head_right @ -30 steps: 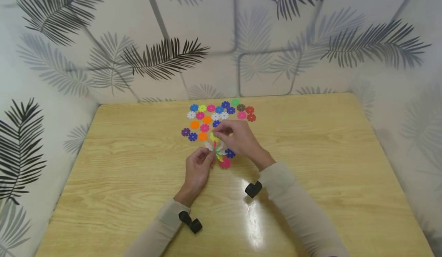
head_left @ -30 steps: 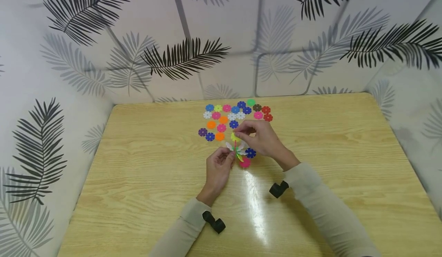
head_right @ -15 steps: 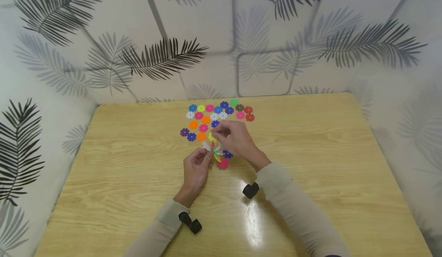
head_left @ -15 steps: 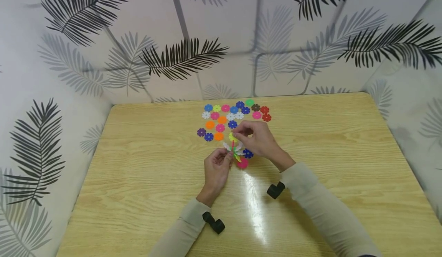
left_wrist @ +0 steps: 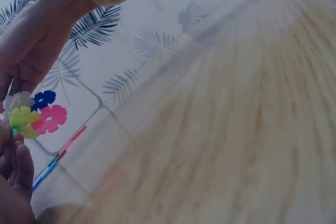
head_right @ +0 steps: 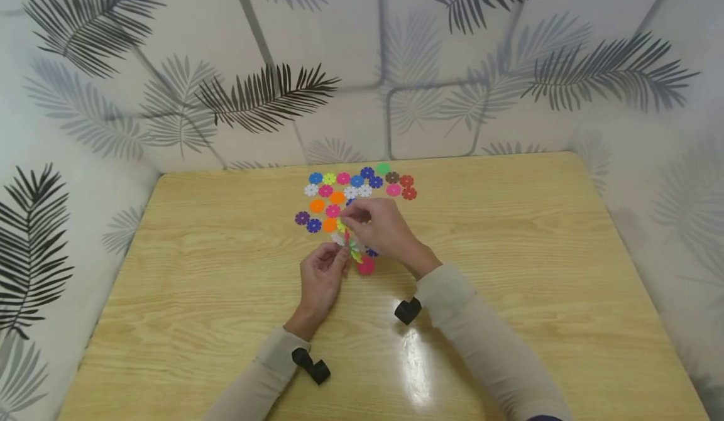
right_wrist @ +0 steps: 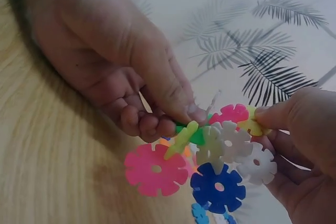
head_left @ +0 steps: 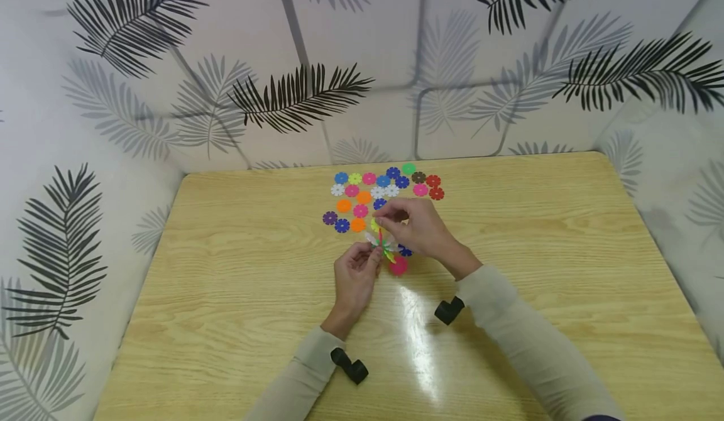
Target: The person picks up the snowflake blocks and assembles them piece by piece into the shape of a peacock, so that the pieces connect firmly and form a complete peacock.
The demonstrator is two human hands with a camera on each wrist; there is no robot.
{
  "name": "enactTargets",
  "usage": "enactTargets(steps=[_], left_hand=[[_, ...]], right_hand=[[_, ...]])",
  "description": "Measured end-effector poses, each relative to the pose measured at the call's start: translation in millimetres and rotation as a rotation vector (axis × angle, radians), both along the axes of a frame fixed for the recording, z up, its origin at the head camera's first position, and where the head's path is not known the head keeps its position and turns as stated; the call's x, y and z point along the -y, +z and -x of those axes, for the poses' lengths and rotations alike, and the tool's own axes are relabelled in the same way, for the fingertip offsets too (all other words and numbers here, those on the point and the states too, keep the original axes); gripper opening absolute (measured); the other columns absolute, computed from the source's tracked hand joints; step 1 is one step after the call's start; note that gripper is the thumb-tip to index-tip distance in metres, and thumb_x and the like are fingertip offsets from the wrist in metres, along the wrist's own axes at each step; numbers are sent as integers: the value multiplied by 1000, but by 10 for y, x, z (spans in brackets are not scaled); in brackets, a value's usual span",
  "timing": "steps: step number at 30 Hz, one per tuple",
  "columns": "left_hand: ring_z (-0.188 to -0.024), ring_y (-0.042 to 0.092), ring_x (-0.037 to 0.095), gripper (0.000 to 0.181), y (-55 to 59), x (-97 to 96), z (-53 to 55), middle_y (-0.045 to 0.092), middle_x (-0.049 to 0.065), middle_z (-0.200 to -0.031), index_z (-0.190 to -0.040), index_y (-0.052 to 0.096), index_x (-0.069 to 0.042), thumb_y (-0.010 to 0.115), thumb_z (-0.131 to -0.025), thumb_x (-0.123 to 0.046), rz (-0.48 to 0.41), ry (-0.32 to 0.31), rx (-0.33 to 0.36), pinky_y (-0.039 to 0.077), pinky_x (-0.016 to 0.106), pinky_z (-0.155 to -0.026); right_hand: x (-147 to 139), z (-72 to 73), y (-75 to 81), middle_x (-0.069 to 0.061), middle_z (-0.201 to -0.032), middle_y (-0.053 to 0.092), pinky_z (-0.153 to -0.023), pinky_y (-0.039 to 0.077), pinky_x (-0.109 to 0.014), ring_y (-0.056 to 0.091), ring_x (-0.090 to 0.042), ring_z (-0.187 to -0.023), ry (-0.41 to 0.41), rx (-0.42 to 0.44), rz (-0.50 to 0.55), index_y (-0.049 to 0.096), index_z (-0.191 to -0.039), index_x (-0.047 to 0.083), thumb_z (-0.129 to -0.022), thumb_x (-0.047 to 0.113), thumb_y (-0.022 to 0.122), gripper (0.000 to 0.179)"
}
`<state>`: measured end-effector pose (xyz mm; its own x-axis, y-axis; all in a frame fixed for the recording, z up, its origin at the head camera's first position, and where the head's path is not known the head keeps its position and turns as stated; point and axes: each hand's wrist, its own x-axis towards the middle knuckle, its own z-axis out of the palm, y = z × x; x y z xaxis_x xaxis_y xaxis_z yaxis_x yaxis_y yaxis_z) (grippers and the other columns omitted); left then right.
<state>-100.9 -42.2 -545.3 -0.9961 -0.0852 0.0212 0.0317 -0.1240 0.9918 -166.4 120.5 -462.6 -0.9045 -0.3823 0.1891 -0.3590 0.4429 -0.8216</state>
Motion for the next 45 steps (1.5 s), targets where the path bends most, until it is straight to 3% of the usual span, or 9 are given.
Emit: enactTargets(steps=[7,12,17,20,23,28,34,38,45], left_hand=[[-77,62,12,16,-14,33,38,71,14,-98,-115,70,12,66,-108,-1,49,-21,4,54,16,-68],[-83,65,12,17,-15,51,40,73,16,-103,-118,71,11,65,-108,-2,51,-15,20,57,16,-74],[-83,65,10,16,-18,66,52,72,8,-100,-116,70,13,64,-107,2,18,-11,31,57,16,-74],[-82,64,8,16,-16,84,72,69,3,-97,-116,69,13,61,-109,0,8,-2,41,56,16,-72],[-83,62,7,19,-6,102,85,66,1,-97,-119,67,10,58,-112,-5,7,-11,67,55,17,-72],[-91,59,10,21,10,106,84,65,3,-103,-119,68,7,56,-114,-10,60,-56,65,53,16,-79],[-95,63,10,20,20,83,64,70,9,-106,-116,68,9,60,-112,-8,53,-74,40,55,16,-86],[-93,63,10,20,21,72,70,70,10,-105,-116,68,10,60,-112,-8,44,-83,25,55,16,-86],[-91,60,10,20,7,98,64,69,6,-103,-114,70,9,61,-111,-8,71,-64,-6,53,17,-84]], right_hand=[[42,77,0,-18,-149,66,-119,48,-61,56,-40,-141,189,-131,-209,78,-132,8,-105,15,71,28],[103,67,-6,-12,-136,75,-125,42,-60,57,-38,-141,257,-228,-369,82,-119,7,-103,20,76,21],[96,60,-4,-8,-129,79,-125,44,-59,59,-36,-141,248,-222,-381,82,-120,7,-100,24,80,27],[13,122,-19,-12,-144,71,-123,44,-62,55,-37,-145,204,-122,-273,75,-138,9,-104,28,75,39],[-120,231,-87,-17,-149,64,-116,51,-61,58,-39,-139,72,-17,-174,68,-147,7,-109,24,68,42],[-284,372,-320,-21,-136,65,-109,55,-56,61,-39,-125,-115,43,-354,70,-139,1,-107,20,70,37],[-327,381,-571,-17,-132,63,-112,53,-52,56,-36,-125,-171,71,-450,71,-132,1,-105,25,75,36],[-329,385,-560,-16,-122,67,-104,56,-49,61,-34,-115,-185,82,-390,71,-122,0,-104,20,77,28],[-343,373,-466,-21,-113,74,-94,61,-41,70,-32,-103,-224,227,-217,72,-120,-5,-98,12,82,30]])
